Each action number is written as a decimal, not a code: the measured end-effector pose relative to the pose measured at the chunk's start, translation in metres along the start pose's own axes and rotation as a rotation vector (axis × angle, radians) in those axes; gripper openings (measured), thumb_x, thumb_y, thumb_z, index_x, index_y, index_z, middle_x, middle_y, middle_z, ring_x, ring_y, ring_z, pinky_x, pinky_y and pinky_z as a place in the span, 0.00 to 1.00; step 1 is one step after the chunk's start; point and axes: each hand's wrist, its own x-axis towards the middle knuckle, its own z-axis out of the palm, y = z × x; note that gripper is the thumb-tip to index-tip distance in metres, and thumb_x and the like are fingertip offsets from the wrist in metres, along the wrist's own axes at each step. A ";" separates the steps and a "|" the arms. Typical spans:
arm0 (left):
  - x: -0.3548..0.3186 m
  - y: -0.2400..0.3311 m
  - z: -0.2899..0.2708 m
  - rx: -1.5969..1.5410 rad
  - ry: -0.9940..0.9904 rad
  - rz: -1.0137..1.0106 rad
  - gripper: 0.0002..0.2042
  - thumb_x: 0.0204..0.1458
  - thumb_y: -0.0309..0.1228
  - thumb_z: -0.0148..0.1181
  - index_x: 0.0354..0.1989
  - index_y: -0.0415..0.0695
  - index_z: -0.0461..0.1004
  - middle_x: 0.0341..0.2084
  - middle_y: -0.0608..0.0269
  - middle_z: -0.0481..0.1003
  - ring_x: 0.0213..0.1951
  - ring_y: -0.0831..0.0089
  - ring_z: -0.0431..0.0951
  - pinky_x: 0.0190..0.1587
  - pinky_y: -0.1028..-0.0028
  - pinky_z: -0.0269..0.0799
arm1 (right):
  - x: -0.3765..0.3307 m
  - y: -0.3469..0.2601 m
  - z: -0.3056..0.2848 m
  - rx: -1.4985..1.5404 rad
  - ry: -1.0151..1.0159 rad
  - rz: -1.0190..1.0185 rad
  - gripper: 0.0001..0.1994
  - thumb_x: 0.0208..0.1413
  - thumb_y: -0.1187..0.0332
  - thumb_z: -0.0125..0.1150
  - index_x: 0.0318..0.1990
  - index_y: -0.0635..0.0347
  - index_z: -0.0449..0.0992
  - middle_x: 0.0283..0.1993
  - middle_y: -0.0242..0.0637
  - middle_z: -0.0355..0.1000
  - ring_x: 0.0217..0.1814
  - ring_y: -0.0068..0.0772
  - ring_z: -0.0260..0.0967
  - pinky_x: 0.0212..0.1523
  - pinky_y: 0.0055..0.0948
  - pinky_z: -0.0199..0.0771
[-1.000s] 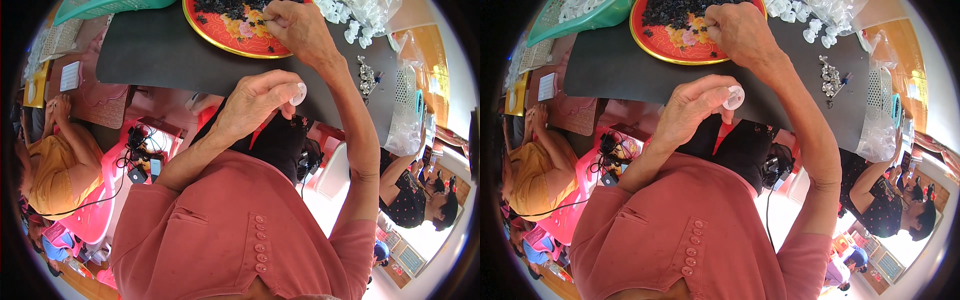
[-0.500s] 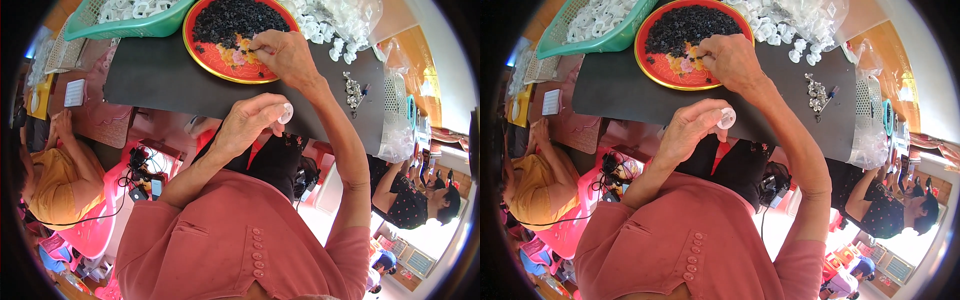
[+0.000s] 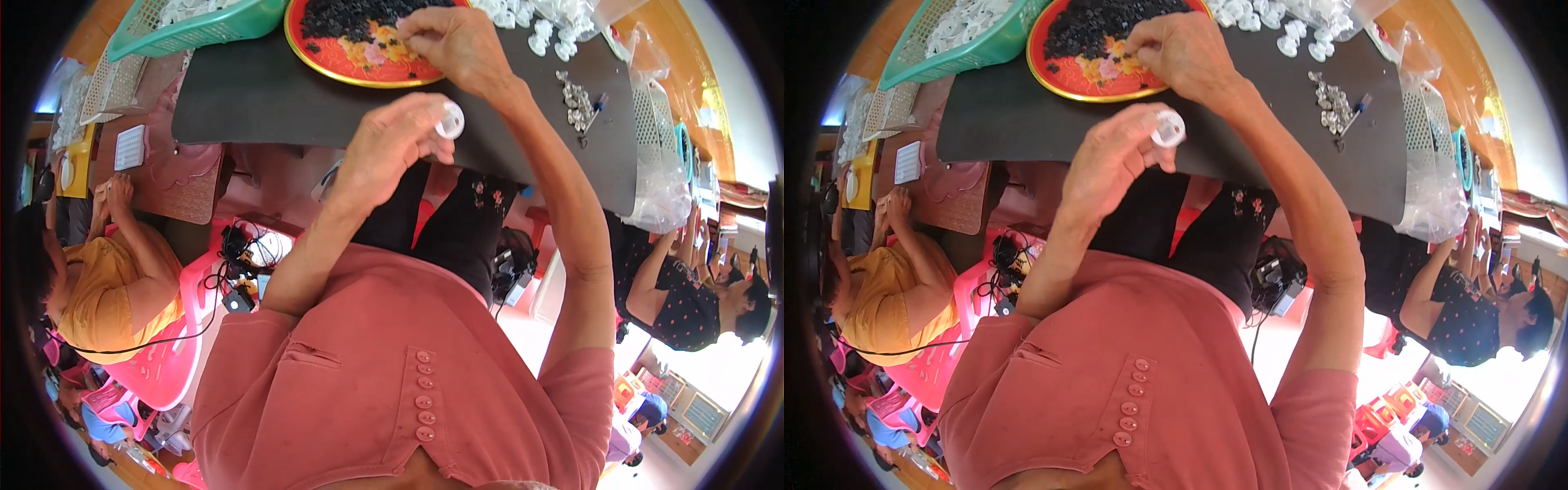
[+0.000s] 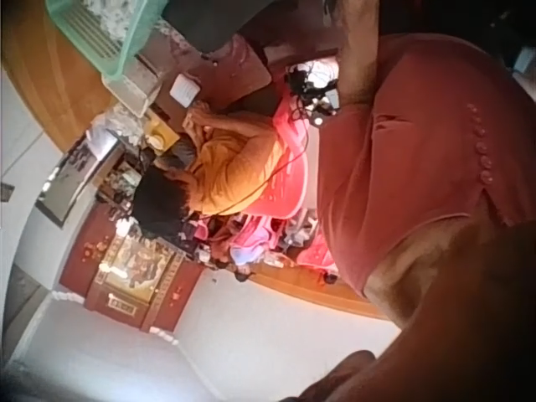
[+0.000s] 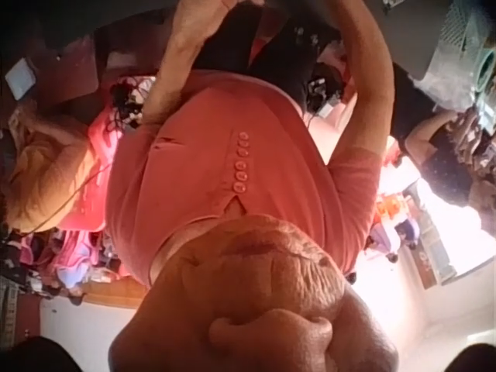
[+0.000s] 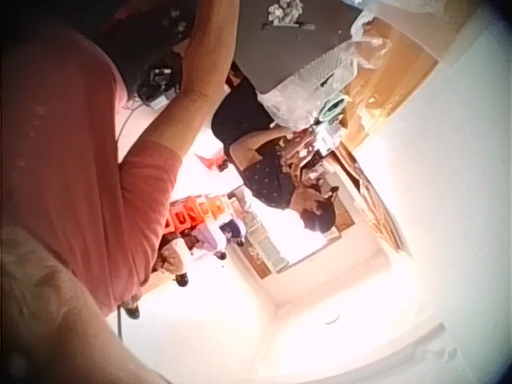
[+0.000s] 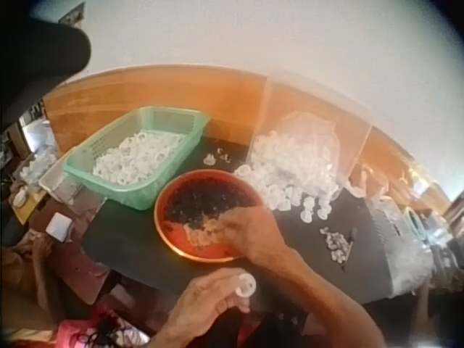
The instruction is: The person assembles small circular white housing components by hand, inserting wires or beads into them.
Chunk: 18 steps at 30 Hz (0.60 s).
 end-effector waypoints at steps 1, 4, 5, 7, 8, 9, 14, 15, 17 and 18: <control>0.002 -0.001 -0.003 -0.030 -0.026 0.015 0.15 0.61 0.33 0.50 0.47 0.33 0.70 0.35 0.59 0.74 0.33 0.75 0.76 0.40 0.73 0.74 | -0.004 0.002 -0.001 0.023 0.098 -0.049 0.06 0.45 0.71 0.61 0.31 0.55 0.81 0.25 0.38 0.75 0.27 0.39 0.73 0.33 0.33 0.73; 0.005 -0.001 -0.006 -0.099 -0.039 0.019 0.14 0.62 0.32 0.48 0.48 0.34 0.70 0.37 0.56 0.75 0.36 0.71 0.77 0.41 0.70 0.75 | -0.019 -0.019 -0.029 0.287 0.067 0.051 0.07 0.50 0.77 0.58 0.37 0.69 0.78 0.37 0.44 0.78 0.37 0.27 0.74 0.41 0.23 0.73; 0.007 -0.002 -0.010 -0.115 -0.071 0.013 0.14 0.62 0.31 0.46 0.49 0.33 0.69 0.38 0.55 0.75 0.37 0.70 0.78 0.42 0.69 0.75 | -0.026 -0.028 -0.036 0.373 0.062 0.183 0.07 0.51 0.77 0.59 0.37 0.69 0.78 0.36 0.41 0.78 0.36 0.25 0.73 0.40 0.22 0.72; 0.007 -0.001 -0.006 -0.113 -0.050 -0.024 0.15 0.63 0.31 0.44 0.49 0.31 0.69 0.39 0.52 0.75 0.38 0.69 0.78 0.43 0.68 0.75 | -0.047 -0.050 -0.054 0.430 0.059 0.422 0.04 0.52 0.77 0.60 0.35 0.68 0.78 0.33 0.33 0.77 0.34 0.18 0.69 0.38 0.19 0.71; 0.008 -0.002 -0.004 -0.120 -0.067 -0.037 0.15 0.63 0.31 0.43 0.49 0.31 0.68 0.39 0.51 0.75 0.38 0.68 0.78 0.44 0.68 0.75 | -0.058 -0.051 -0.058 0.435 0.071 0.434 0.04 0.52 0.77 0.60 0.35 0.68 0.78 0.33 0.33 0.77 0.34 0.18 0.69 0.38 0.19 0.71; 0.009 -0.004 0.000 -0.114 -0.071 -0.051 0.15 0.63 0.31 0.43 0.49 0.31 0.68 0.39 0.51 0.75 0.38 0.68 0.78 0.44 0.68 0.75 | -0.068 -0.050 -0.061 0.467 0.090 0.454 0.04 0.52 0.77 0.61 0.34 0.68 0.78 0.32 0.32 0.77 0.34 0.18 0.69 0.38 0.18 0.71; 0.016 -0.016 0.015 -0.093 -0.160 -0.097 0.15 0.63 0.32 0.44 0.48 0.31 0.69 0.38 0.51 0.75 0.36 0.69 0.77 0.42 0.70 0.75 | -0.113 -0.051 -0.073 0.563 0.198 0.461 0.03 0.51 0.79 0.62 0.33 0.64 0.78 0.31 0.28 0.76 0.34 0.17 0.70 0.40 0.18 0.71; 0.017 -0.018 0.019 -0.088 -0.162 -0.108 0.15 0.63 0.32 0.44 0.48 0.31 0.69 0.38 0.51 0.75 0.36 0.69 0.77 0.42 0.70 0.75 | -0.120 -0.052 -0.074 0.567 0.206 0.469 0.03 0.51 0.79 0.62 0.33 0.64 0.78 0.31 0.28 0.76 0.34 0.17 0.70 0.40 0.18 0.71; 0.019 -0.022 0.027 -0.073 -0.172 -0.120 0.15 0.63 0.33 0.46 0.48 0.31 0.69 0.36 0.53 0.75 0.35 0.69 0.76 0.39 0.71 0.75 | -0.130 -0.052 -0.074 0.847 0.231 0.455 0.03 0.51 0.80 0.62 0.33 0.63 0.78 0.32 0.29 0.76 0.35 0.16 0.69 0.40 0.18 0.71; 0.020 -0.025 0.029 -0.069 -0.174 -0.128 0.15 0.63 0.33 0.46 0.48 0.31 0.69 0.36 0.53 0.75 0.35 0.69 0.76 0.39 0.71 0.75 | -0.134 -0.051 -0.075 0.850 0.239 0.459 0.03 0.51 0.80 0.62 0.33 0.63 0.78 0.32 0.29 0.76 0.35 0.16 0.69 0.40 0.18 0.71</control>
